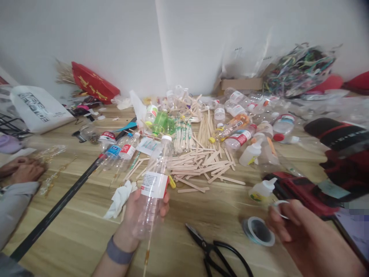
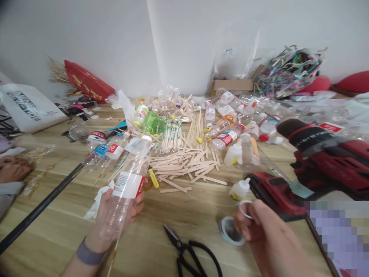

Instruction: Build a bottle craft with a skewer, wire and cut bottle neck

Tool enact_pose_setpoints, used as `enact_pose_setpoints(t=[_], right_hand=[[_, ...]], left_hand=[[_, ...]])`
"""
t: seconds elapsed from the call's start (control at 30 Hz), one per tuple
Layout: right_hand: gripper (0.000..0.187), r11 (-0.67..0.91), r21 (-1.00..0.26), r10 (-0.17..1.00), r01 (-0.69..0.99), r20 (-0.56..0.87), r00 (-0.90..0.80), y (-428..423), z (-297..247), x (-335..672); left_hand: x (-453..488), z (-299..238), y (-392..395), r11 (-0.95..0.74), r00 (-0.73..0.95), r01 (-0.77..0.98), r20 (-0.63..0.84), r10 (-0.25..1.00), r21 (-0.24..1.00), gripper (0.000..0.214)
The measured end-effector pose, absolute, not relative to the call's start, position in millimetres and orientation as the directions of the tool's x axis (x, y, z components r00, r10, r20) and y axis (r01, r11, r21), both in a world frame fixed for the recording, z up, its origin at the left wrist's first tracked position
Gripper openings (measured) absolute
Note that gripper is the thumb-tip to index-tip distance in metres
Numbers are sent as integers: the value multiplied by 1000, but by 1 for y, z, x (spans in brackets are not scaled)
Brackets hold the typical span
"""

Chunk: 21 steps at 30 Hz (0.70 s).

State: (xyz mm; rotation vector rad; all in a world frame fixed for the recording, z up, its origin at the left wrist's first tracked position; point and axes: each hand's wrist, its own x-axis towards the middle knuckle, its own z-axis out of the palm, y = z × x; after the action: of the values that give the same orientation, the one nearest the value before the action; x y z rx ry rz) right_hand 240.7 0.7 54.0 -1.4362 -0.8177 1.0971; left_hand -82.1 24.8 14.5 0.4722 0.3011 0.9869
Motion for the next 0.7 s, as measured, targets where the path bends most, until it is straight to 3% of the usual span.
enact_pose_setpoints(t=[0.27,0.7], right_hand=[[46,-197,-958,977,-210,-209,35,13,53,190],[50,-179,-960,979,-216,-152,-133,27,41,153]], left_hand=[[-75,6,26,499,557,-716,-32,830,488,55],[-61,-11,23,618,667,-609,-100,738,496,53]])
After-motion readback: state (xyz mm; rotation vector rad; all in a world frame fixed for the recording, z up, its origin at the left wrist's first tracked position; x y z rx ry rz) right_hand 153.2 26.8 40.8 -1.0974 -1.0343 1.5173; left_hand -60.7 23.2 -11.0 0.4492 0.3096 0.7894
